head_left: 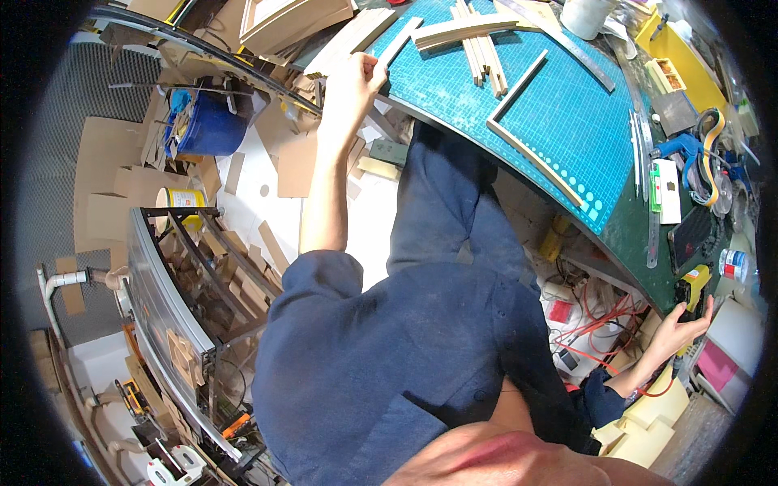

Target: The person assembles small wooden frames by joining thin wooden pieces at the corners. They use a yellow staple gun to fasten the joints, repeatedly picking up pieces, aligning them, and stapling them together on a green cutting mat.

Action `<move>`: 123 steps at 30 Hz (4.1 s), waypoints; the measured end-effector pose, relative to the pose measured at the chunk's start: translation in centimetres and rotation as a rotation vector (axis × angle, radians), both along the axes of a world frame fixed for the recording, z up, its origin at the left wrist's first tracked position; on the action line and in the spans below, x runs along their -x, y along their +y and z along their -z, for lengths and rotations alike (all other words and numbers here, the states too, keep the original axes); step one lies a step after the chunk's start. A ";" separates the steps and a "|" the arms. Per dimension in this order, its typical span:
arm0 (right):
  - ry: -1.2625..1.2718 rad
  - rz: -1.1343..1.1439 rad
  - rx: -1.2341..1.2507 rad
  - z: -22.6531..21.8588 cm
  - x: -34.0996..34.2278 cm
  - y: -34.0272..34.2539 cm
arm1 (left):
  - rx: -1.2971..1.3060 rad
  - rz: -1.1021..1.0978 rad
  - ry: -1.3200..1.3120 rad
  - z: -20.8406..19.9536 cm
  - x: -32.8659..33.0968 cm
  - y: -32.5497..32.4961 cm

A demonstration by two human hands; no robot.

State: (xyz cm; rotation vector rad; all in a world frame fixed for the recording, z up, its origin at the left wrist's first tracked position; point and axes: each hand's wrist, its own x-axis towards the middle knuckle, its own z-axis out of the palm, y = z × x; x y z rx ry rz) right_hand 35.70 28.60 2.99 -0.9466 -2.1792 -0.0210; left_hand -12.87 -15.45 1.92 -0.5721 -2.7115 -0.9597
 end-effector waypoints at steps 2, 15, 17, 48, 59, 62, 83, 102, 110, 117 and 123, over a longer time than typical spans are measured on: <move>0.081 -0.036 0.000 -1.0 1.1 -1.5 | -0.108 -0.023 0.005 -1.4 -1.0 -0.3; 0.227 -1.006 0.285 -5.3 15.5 -15.8 | -0.556 0.965 -1.111 -4.3 -16.0 12.5; 0.163 -1.007 0.135 -5.6 16.1 -15.3 | -0.541 1.051 -1.115 -4.8 -16.9 13.8; -0.102 -0.888 0.133 1.6 18.4 -10.2 | -0.059 1.063 0.142 -0.6 -15.5 15.5; -0.108 -0.897 0.073 1.3 18.1 -10.4 | -0.119 1.008 0.155 0.2 -15.7 15.5; -0.122 -0.907 0.325 0.3 17.6 -10.6 | -0.134 1.030 0.182 0.4 -15.4 15.6; -0.027 -0.899 0.362 0.0 16.9 -11.3 | -0.268 1.174 0.333 2.1 -14.2 16.1; 0.091 -0.978 0.312 1.1 16.9 -11.3 | -0.181 1.190 0.079 -0.1 -14.6 15.7; 0.104 -0.998 0.351 0.9 16.9 -11.3 | -0.163 1.152 0.130 -0.5 -15.2 15.6; 0.159 -1.016 0.404 1.2 17.0 -11.4 | -0.244 1.161 0.242 1.2 -14.6 15.7; 0.142 -0.990 0.421 1.1 17.0 -11.5 | -0.303 1.146 0.286 1.0 -15.1 16.1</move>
